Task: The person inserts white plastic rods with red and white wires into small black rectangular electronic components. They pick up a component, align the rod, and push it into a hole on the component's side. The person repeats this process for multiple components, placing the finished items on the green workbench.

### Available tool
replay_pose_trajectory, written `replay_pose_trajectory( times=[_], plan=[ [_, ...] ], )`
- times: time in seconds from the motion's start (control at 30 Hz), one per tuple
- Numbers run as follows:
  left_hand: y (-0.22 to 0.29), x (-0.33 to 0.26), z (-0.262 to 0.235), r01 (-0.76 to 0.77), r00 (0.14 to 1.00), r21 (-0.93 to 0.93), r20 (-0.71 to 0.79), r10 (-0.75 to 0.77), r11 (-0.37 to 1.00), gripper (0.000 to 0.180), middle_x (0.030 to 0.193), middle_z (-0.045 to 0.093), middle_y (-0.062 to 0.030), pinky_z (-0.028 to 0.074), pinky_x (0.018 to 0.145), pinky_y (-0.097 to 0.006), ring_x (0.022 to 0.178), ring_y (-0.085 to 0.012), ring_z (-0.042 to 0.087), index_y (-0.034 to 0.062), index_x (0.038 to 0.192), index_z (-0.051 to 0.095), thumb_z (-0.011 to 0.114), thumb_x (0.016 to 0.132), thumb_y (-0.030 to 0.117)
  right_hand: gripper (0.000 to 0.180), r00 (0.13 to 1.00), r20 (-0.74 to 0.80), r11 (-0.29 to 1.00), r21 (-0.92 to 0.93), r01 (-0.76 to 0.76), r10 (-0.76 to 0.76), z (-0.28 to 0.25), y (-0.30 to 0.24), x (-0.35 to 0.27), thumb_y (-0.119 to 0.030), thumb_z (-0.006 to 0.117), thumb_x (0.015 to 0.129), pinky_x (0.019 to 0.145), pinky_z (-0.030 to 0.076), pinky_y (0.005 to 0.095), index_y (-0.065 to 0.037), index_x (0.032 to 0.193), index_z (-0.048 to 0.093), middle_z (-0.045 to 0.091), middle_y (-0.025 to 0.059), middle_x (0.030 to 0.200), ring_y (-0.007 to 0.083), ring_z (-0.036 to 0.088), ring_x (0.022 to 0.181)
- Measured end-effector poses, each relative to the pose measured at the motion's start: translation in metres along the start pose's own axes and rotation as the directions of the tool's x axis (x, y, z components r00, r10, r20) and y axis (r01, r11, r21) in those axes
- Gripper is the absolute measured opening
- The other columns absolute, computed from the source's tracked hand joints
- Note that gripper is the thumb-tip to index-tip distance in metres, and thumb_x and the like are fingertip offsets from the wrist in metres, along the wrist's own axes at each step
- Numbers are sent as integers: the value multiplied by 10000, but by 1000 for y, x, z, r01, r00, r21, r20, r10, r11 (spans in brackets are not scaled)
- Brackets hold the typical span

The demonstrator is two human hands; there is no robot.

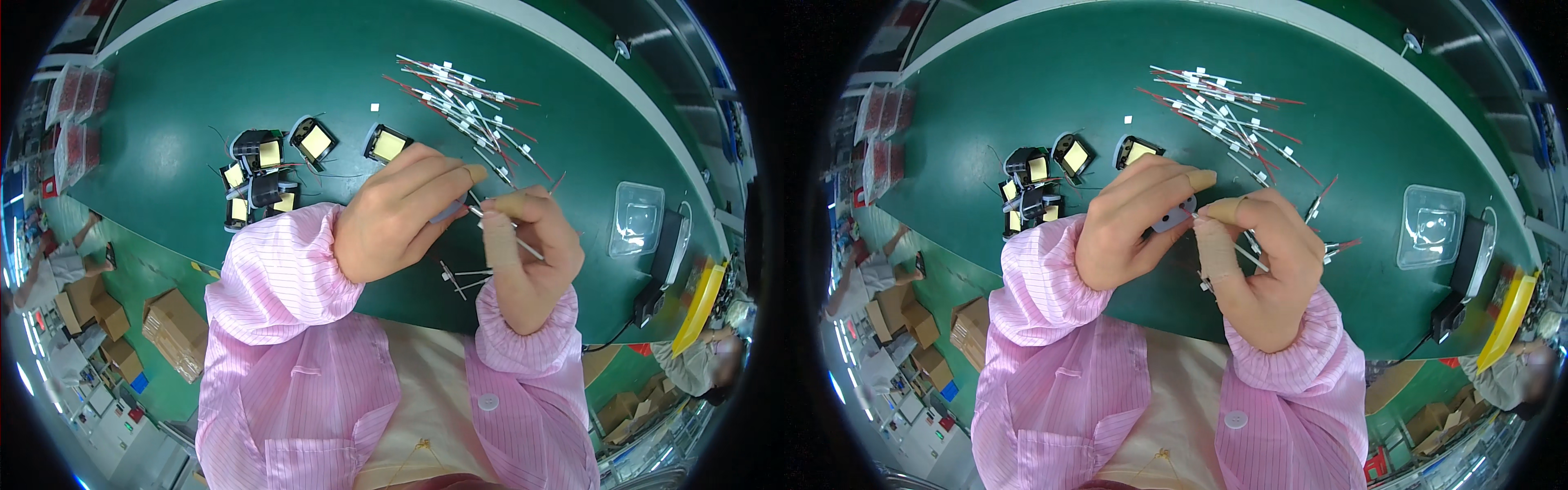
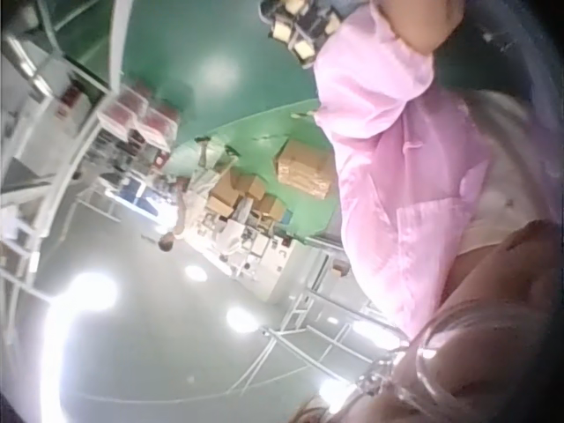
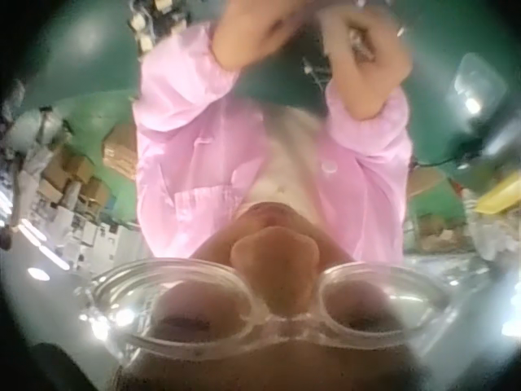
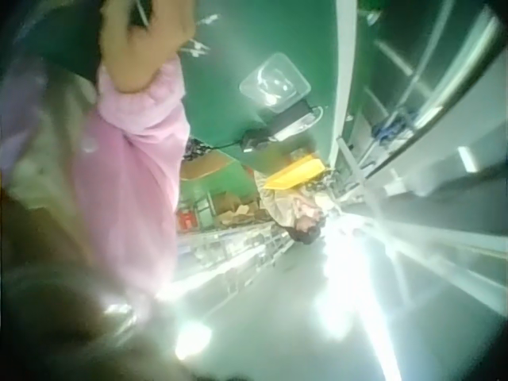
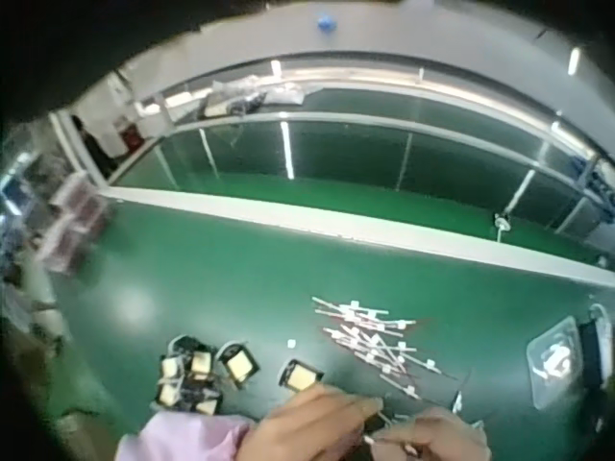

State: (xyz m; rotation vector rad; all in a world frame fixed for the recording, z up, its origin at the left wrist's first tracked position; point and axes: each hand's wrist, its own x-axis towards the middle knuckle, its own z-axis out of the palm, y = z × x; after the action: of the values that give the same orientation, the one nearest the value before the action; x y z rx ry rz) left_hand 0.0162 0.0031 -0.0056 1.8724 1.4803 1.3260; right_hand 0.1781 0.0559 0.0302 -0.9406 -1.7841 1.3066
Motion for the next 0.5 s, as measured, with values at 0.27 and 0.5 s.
replay_pose_trajectory(
  times=[0.27,0.5],
  plan=[
    [-8,0,-15,179,968,-327,227,-107,928,518,1159,583,-177,479,858,-372,989,-319,598,-35,1185,564,722,691,-30,137,992,47,992,-46,-116,118,0,10,1,24,701,778,602,491,275,35,912,675,644,121,776,181,630,660],
    [-10,3,-27,280,931,-295,315,-184,913,506,1076,613,-140,476,814,-328,955,-245,602,-11,1122,597,794,657,19,112,979,109,980,-114,-162,175,-2,13,2,-4,679,807,568,448,300,28,913,663,598,118,728,191,579,614]
  ],
)
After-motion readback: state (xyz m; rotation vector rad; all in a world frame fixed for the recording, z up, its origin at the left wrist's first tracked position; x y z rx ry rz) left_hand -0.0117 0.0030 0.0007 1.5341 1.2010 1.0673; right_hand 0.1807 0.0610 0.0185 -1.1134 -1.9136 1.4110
